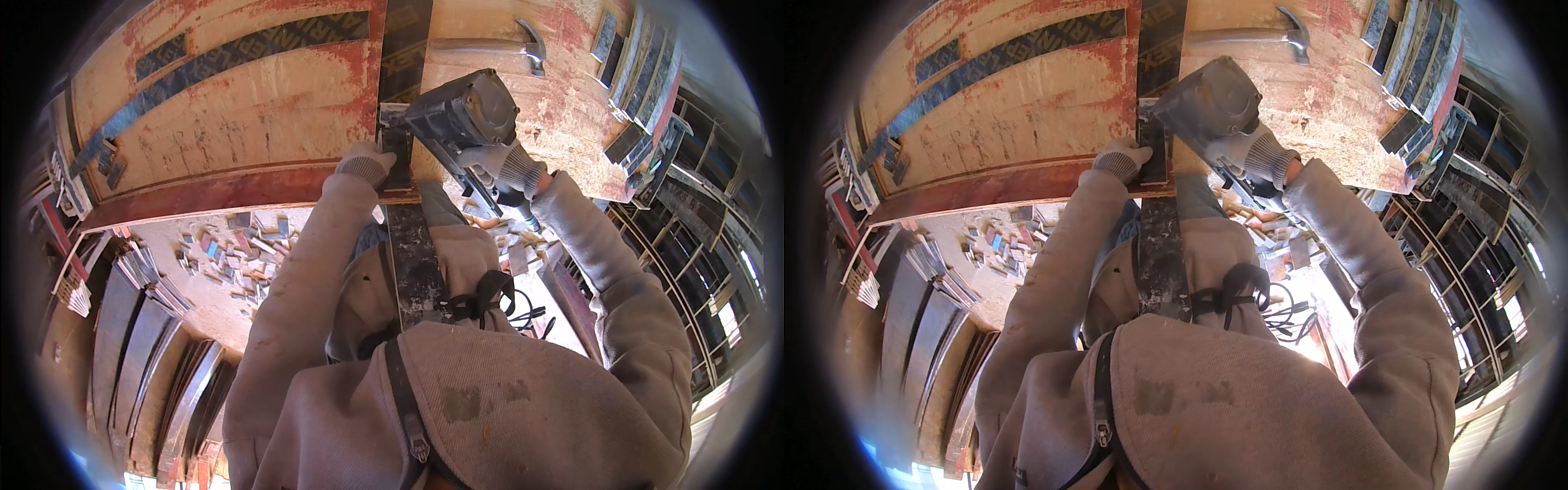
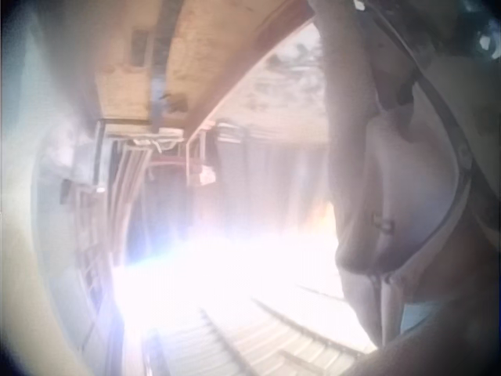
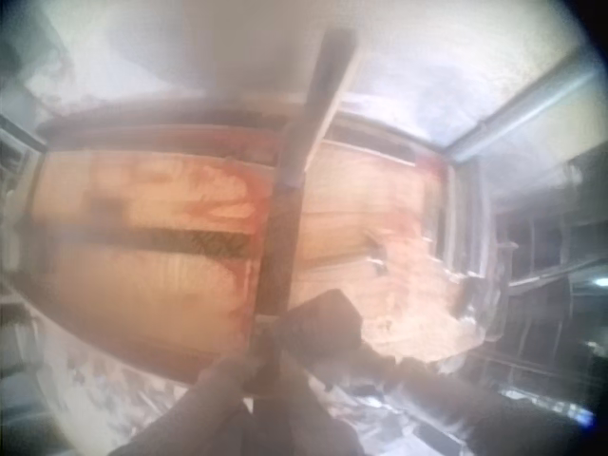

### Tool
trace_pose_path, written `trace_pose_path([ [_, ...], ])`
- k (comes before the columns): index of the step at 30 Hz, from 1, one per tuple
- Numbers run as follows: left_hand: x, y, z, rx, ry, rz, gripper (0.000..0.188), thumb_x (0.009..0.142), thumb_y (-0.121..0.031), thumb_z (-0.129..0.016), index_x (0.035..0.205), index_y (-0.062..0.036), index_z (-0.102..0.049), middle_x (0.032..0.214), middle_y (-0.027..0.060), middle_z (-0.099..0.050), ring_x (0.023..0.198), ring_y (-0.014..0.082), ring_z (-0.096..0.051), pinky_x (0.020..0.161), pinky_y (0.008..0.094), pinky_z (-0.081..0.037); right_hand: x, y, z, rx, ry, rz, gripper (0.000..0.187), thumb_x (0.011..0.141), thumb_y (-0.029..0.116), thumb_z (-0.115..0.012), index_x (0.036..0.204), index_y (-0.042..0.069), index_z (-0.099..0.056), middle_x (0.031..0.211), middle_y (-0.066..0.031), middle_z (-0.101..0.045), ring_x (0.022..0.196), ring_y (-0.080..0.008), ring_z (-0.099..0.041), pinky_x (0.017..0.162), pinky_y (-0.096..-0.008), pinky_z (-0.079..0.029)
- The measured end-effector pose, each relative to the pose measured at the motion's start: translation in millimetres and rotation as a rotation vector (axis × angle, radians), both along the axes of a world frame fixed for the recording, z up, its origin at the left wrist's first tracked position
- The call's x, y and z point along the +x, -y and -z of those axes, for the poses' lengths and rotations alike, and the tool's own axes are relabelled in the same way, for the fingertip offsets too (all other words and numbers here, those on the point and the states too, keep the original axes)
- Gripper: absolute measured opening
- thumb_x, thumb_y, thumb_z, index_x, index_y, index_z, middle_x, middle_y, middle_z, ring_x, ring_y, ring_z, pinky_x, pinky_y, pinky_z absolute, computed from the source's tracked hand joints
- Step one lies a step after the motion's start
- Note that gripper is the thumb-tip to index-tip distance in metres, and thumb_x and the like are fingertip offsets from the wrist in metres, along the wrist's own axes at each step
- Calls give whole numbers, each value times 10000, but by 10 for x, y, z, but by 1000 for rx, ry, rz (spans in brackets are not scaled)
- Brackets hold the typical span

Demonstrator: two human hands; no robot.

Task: The person installs dark rectangular tiles onto a wooden subfloor using a pneumatic nail gun and a hammer. They pick up tiles, position them, and fasten them in place, occasionally tapping with the hammer to adjust fit.

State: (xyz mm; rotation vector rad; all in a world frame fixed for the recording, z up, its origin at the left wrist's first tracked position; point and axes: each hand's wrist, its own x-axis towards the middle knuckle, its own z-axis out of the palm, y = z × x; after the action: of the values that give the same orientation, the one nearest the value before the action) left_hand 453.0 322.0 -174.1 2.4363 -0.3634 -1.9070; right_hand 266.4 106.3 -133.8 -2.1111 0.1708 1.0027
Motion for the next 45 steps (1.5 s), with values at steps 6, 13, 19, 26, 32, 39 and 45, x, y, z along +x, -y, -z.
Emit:
trace_pose_path([
  [6, -31, -22, 182, 18, -49, 15, 469, 885, -438, -683, 1135, -47, -752, 1082, 170, -770, 1117, 307, -718, 999, 423, -532, 74, 58, 76, 189, -207, 254, 129, 976, 214, -586, 964, 193, -712, 708, 10, -660, 639, -159, -659, 568, -318, -487],
  [13, -52, 60, 190, 103, -19, 13, 500, 893, -409, -672, 1247, -62, -736, 1237, 197, -738, 1207, 334, -690, 1041, 437, -529, 300, 54, -23, 357, -429, 597, 166, 914, 198, -671, 779, 103, -656, 607, -2, -560, 511, -126, -545, 475, -305, -429],
  [19, -54, 56, 164, 135, -4, -20, 554, 885, -424, -671, 1309, -69, -706, 1319, 204, -700, 1253, 345, -663, 1076, 436, -516, 507, 69, -210, 277, -655, 899, 271, 825, 179, -756, 649, 104, -563, 573, -10, -500, 473, -134, -505, 453, -307, -421],
  [26, -54, 69, 147, 118, -20, -33, 532, 888, -337, -655, 1317, -24, -695, 1392, 243, -648, 1330, 364, -613, 1101, 453, -504, 565, 150, -294, 302, -691, 961, 269, 819, 155, -742, 643, 125, -540, 570, 8, -466, 467, -129, -453, 455, -311, -392],
  [32, -86, -31, 180, 39, 17, 53, 523, 878, -405, -677, 1262, -54, -729, 1305, 237, -696, 1259, 368, -657, 1077, 459, -512, 543, 167, -297, 198, -603, 848, 222, 811, 129, -737, 667, 124, -568, 574, -1, -486, 464, -120, -467, 443, -308, -396],
  [39, -192, -230, -336, -219, 198, -256, 384, 893, -233, -699, 1228, -46, -709, 1148, 219, -738, 1137, 366, -698, 1018, 468, -529, 622, 323, -545, 277, -654, 969, 200, 819, 148, -749, 693, 87, -607, 597, -26, -526, 496, -149, -526, 468, -336, -436],
  [45, -572, -1044, -1515, -1010, 319, -85, 431, 774, -67, -758, 1195, -110, -682, 1184, 92, -708, 1172, 320, -659, 1018, 460, -522, 558, 203, -817, 347, -663, 864, 250, 826, 81, -694, 653, 128, -520, 553, 8, -453, 440, -122, -415, 442, -301, -360],
])
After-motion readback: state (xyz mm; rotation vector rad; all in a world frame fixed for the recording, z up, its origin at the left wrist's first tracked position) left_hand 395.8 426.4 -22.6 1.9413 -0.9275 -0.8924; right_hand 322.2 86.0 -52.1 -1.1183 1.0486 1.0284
